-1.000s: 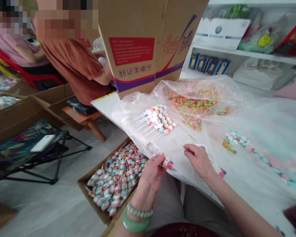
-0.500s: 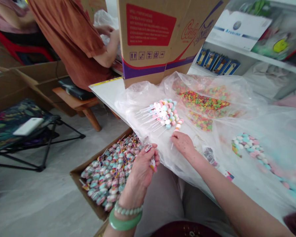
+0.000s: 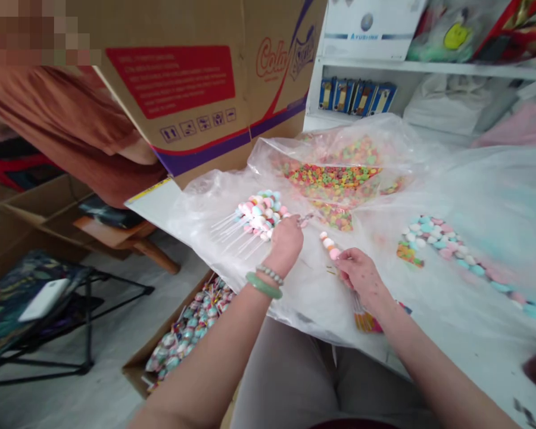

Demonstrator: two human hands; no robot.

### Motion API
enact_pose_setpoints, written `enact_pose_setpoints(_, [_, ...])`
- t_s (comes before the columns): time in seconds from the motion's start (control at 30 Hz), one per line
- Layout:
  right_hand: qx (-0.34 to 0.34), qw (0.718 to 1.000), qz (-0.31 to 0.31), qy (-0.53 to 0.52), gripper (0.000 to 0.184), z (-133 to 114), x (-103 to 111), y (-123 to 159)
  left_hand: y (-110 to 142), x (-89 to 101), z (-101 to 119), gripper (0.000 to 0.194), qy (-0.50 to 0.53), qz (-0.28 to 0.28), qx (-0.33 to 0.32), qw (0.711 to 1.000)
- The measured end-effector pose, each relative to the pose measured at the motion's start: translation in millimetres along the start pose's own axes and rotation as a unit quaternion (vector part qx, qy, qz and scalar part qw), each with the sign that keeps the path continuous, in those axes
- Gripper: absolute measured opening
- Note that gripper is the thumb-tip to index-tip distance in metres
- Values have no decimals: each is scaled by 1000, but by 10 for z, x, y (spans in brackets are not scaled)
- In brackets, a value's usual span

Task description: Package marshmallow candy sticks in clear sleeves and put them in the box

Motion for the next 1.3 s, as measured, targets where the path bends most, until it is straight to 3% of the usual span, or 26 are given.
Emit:
enact_pose_setpoints(0.1, [-42,997,0,-69,14,-38,121,172,-172,-291,184,24,-242,23,-95,965])
enact_pose_setpoints(0.23, [-32,991,-9,-127,14,-104,308,327,-163,-504,189,33,-347,22,-129,929])
enact_pose_setpoints(0.37, [-63,985,-3,-160,16,37,468,428,-23,-506,203,35,-371,39,-151,916])
enact_pose_setpoints(0.47, [-92,972,-16,-213,17,112,468,510,33,-483,171,34,-382,40,-142,912])
enact_pose_setpoints(0.73, [-101,969,-26,-223,16,69,421,719,-258,-422,53,22,-349,53,-32,935])
enact_pose_setpoints(0.93, [-100,970,-22,-220,17,62,473,771,-263,-507,39,23,-341,51,-39,938])
enact_pose_setpoints(1.03, [-99,970,-23,-220,17,62,494,769,-183,-451,62,19,-300,61,-41,951])
enact_pose_setpoints(1.1, [-95,970,-28,-223,17,48,492,773,-90,-377,56,16,-221,48,-26,974])
enact_pose_setpoints(1.17, [-86,969,-33,-228,17,17,479,783,45,-321,-25,12,-63,-13,22,998])
enact_pose_setpoints(1.2, [-82,969,-36,-230,17,-1,469,791,135,-324,-94,10,37,-66,59,995])
enact_pose_setpoints(1.23, [-78,969,-39,-231,17,-19,457,802,246,-350,-171,11,136,-126,102,977])
enact_pose_setpoints(1.3, [-72,970,-45,-228,16,-54,427,830,506,-402,-313,17,294,-226,183,911])
Point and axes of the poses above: each hand's wrist, its own y-axis away from the middle knuckle, its own x-axis out of the back of the hand, z = x × y, the point moved 8 cm from there along -y, towards the middle knuckle, and after that the axes turned 13 degrees about x, right-handed, at the moved point
